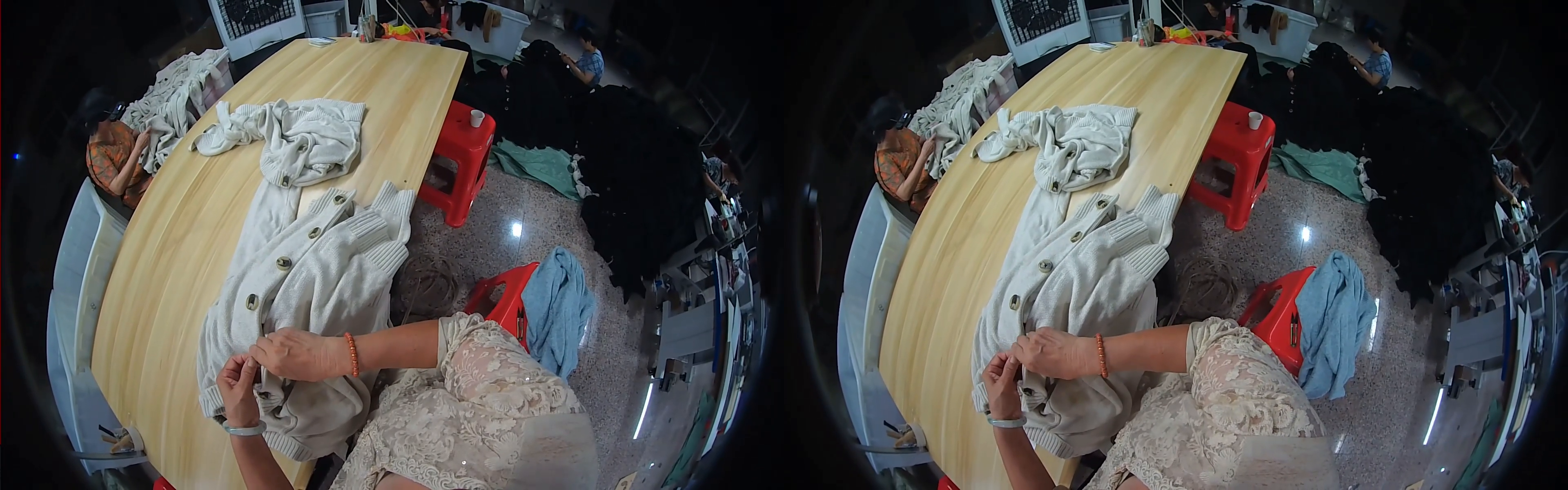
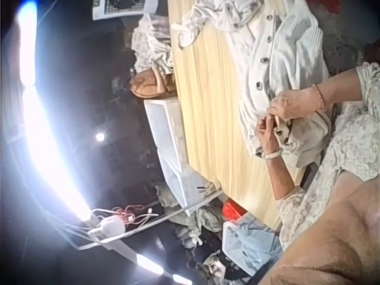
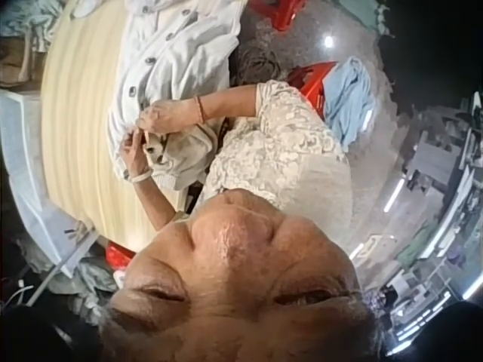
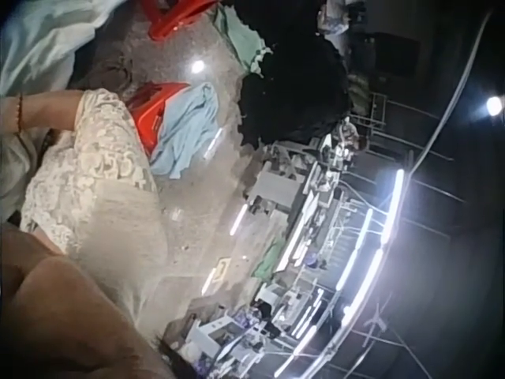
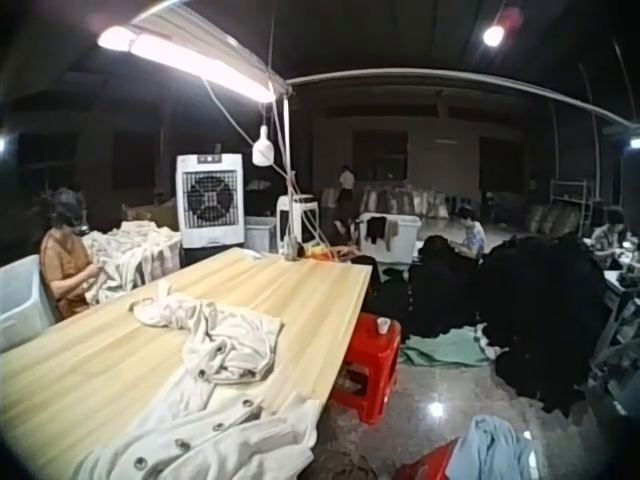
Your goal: Inspecting a white button-up sweater for quality and trimming loose threads using scissors.
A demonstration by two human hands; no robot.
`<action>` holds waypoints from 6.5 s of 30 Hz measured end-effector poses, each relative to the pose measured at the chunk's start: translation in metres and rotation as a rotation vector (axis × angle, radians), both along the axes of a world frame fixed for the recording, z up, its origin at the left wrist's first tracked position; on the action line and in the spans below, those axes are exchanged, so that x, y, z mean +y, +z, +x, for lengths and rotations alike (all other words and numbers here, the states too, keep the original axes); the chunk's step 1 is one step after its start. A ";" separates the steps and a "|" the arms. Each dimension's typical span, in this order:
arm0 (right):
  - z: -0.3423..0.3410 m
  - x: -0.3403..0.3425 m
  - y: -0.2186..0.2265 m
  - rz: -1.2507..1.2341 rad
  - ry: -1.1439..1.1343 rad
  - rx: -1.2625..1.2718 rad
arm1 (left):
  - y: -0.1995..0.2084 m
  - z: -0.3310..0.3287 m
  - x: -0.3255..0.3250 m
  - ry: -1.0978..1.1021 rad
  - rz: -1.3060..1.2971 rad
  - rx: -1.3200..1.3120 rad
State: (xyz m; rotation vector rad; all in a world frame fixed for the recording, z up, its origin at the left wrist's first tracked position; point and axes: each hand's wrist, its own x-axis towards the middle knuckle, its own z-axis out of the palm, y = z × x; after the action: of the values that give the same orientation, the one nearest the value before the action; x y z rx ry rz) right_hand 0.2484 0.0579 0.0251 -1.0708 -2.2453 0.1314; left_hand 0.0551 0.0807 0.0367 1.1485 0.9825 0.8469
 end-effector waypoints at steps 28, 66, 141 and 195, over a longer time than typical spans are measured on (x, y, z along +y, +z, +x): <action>0.007 0.008 -0.007 0.016 0.094 0.042 | 0.000 -0.004 -0.022 -0.043 0.779 0.490; 0.058 -0.017 -0.007 -0.237 0.071 0.074 | -0.002 -0.027 -0.020 -0.103 0.372 0.902; 0.096 -0.035 -0.003 -0.340 -0.021 -0.166 | 0.016 0.015 -0.026 -0.132 0.708 1.065; 0.094 -0.033 -0.028 -0.238 -0.109 0.233 | -0.007 0.095 -0.016 -0.203 0.673 0.405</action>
State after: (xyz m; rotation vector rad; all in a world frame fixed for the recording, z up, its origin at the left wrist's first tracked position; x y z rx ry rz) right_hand 0.3419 0.0250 -0.0028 -1.2316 -1.9929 0.4624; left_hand 0.1505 0.0648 0.0295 2.0211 0.9008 0.8167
